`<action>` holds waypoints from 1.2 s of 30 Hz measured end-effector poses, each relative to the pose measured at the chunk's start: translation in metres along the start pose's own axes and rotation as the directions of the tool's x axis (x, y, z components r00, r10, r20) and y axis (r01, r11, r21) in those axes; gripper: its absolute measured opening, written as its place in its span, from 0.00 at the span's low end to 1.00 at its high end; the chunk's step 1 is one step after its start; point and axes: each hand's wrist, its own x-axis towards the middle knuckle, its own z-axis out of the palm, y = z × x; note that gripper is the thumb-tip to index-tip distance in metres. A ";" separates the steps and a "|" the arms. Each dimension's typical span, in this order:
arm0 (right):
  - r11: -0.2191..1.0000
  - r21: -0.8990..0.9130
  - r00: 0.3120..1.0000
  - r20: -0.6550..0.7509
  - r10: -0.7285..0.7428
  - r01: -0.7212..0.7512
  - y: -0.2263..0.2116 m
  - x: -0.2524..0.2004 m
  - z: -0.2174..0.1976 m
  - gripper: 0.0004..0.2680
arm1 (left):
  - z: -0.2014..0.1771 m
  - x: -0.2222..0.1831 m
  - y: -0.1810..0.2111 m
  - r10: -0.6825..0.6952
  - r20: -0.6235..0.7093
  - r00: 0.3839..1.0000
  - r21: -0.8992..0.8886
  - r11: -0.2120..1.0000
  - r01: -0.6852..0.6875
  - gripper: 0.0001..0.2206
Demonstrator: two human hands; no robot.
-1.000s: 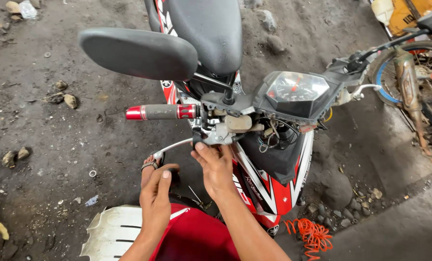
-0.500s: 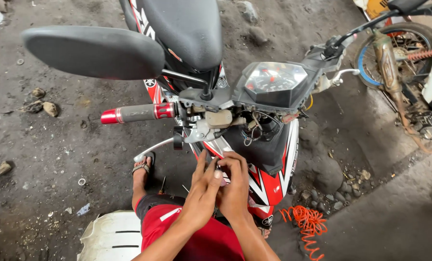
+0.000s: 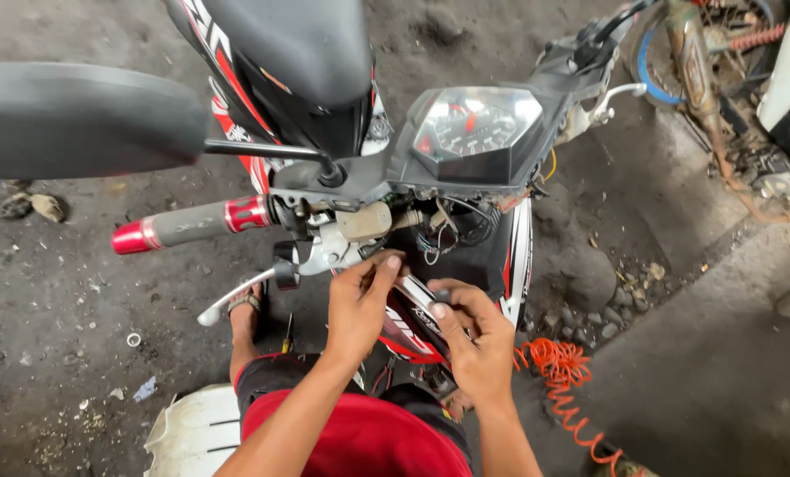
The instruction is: Repairing the electrical wiring behind the headlight of a motorcycle
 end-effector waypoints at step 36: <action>0.979 0.059 0.971 0.125 -0.203 0.197 0.022 0.023 0.004 0.04 | 0.046 0.027 -0.023 -0.177 -0.018 0.984 -0.203 0.964 0.170 0.07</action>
